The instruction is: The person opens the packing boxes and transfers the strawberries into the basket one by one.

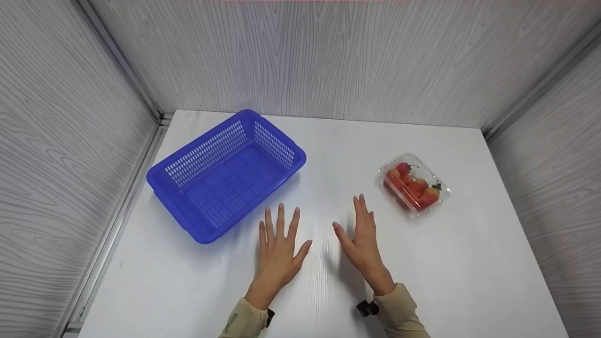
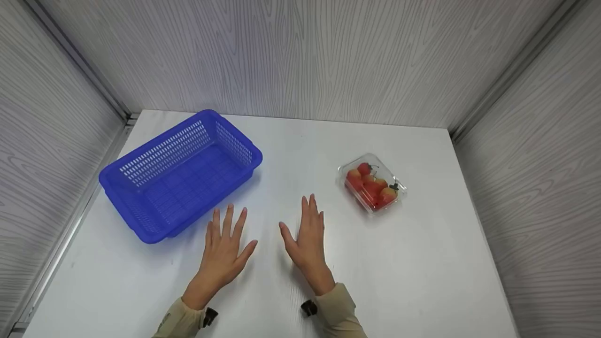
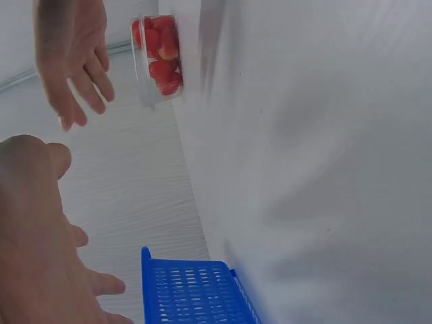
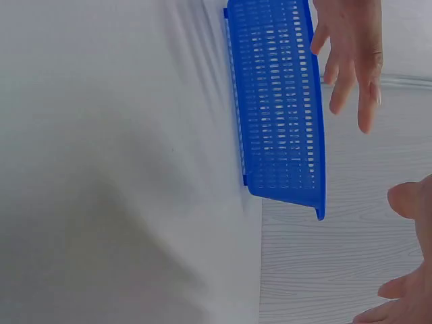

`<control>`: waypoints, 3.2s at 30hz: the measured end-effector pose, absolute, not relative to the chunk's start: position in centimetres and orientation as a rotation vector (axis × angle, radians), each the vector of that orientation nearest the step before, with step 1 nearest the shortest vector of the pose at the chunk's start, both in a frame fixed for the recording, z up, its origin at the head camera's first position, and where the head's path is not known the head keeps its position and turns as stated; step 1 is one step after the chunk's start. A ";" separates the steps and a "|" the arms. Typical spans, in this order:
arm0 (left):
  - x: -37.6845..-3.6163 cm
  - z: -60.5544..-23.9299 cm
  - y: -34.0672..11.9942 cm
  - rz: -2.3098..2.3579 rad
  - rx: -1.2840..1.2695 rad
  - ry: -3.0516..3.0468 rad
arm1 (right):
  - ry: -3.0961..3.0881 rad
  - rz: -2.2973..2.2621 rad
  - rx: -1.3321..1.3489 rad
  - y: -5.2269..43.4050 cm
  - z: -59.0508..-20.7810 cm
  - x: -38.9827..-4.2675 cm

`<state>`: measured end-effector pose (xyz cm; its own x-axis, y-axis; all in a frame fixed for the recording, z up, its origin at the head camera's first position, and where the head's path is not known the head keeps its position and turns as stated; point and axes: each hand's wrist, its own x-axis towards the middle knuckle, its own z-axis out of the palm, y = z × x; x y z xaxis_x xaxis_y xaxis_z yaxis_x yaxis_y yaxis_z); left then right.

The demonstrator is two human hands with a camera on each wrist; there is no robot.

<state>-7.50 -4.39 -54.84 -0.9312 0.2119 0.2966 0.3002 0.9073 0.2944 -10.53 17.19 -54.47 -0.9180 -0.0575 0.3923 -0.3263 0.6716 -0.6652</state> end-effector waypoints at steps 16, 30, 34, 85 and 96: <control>-6.1 -57.3 -6.5 -0.948 -0.041 -2.252 | -1.924 2.138 0.009 15.2 -54.1 -17.6; -5.9 -56.0 -11.5 -1.567 0.556 -1.783 | -1.839 2.365 -0.213 11.3 -57.0 -23.1; -6.1 -55.0 -12.3 -1.861 0.609 -1.631 | -1.865 2.407 -0.253 9.6 -57.2 -24.4; -4.0 -52.9 -11.3 -2.935 0.653 -1.570 | -2.051 2.414 -0.270 11.1 -56.2 -27.8; -3.3 -54.0 -7.5 -3.225 0.516 -1.502 | -2.221 2.486 -0.182 13.2 -56.2 -27.4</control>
